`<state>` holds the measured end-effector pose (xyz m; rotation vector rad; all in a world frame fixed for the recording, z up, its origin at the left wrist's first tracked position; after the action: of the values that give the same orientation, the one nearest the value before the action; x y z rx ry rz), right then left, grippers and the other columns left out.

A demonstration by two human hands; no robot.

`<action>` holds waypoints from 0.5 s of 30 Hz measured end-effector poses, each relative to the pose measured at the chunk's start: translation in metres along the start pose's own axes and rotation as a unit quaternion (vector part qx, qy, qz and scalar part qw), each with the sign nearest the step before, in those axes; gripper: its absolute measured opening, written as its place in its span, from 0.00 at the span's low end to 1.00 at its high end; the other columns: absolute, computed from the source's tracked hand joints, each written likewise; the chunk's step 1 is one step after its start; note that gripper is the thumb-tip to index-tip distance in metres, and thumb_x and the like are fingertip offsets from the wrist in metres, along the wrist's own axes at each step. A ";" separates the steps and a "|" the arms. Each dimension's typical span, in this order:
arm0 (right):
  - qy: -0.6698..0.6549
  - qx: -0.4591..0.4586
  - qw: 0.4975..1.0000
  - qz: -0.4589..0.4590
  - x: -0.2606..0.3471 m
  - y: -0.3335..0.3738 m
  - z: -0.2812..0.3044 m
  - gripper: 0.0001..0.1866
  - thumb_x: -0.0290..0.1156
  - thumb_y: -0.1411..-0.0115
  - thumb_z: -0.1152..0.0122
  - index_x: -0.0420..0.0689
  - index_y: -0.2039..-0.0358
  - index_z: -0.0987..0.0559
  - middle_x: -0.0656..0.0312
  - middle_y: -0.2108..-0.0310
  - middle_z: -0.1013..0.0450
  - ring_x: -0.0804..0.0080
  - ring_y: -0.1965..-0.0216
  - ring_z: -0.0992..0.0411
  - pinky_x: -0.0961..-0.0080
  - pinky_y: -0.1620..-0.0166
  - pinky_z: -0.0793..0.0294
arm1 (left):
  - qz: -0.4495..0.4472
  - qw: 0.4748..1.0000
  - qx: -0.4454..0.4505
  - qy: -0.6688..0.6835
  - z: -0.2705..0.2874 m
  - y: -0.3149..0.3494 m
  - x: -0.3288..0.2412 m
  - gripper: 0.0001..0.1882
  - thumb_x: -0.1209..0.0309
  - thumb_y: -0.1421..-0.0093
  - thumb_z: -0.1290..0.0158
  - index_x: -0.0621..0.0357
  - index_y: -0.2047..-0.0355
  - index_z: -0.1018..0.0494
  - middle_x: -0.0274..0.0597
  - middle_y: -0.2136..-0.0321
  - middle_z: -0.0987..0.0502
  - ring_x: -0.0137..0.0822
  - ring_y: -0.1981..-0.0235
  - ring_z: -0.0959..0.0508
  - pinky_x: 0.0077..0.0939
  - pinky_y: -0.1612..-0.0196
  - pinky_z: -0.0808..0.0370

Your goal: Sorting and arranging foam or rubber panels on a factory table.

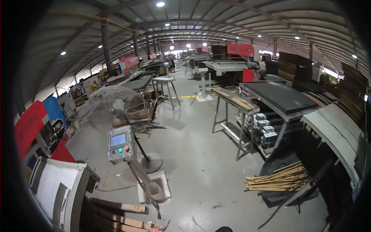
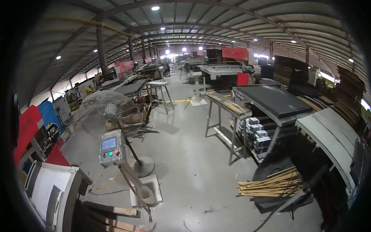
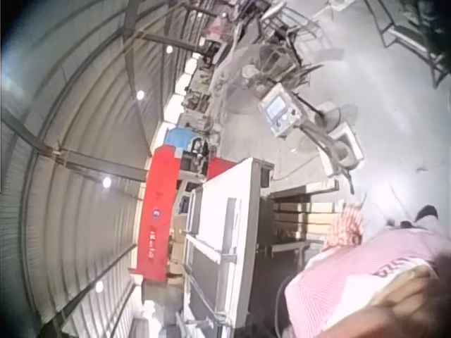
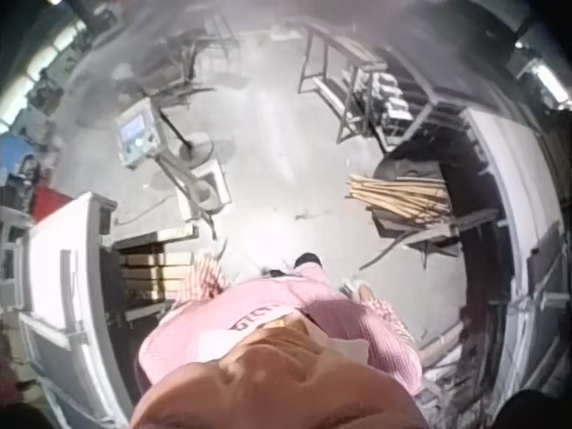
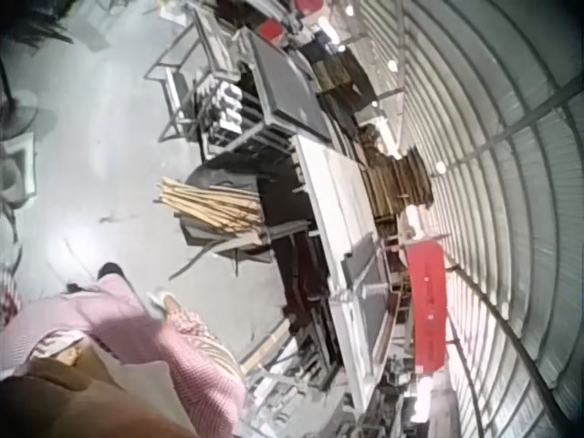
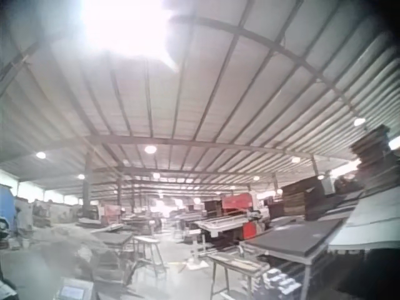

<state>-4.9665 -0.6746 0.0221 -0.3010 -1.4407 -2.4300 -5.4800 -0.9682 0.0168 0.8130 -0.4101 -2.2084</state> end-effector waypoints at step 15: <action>0.051 -0.337 0.934 0.109 0.243 -0.320 0.390 0.29 0.52 0.39 0.58 0.44 0.46 0.30 0.58 0.43 0.35 0.61 0.42 0.38 0.67 0.40 0.43 | -0.039 0.993 0.104 -0.037 0.216 -0.302 -0.202 0.27 0.52 0.37 0.60 0.54 0.43 0.37 0.49 0.48 0.31 0.46 0.47 0.31 0.36 0.44 0.35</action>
<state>-5.2973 -0.2225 0.0255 -0.4418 -0.4525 -2.6188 -5.6763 -0.6057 0.1115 0.8714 -0.6650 -2.2995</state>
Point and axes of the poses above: each hand's wrist, its own y-axis away from the middle knuckle, its own z-axis out of the back of the hand, x = y × z, the point moved 3 cm from there along -y, towards the middle knuckle
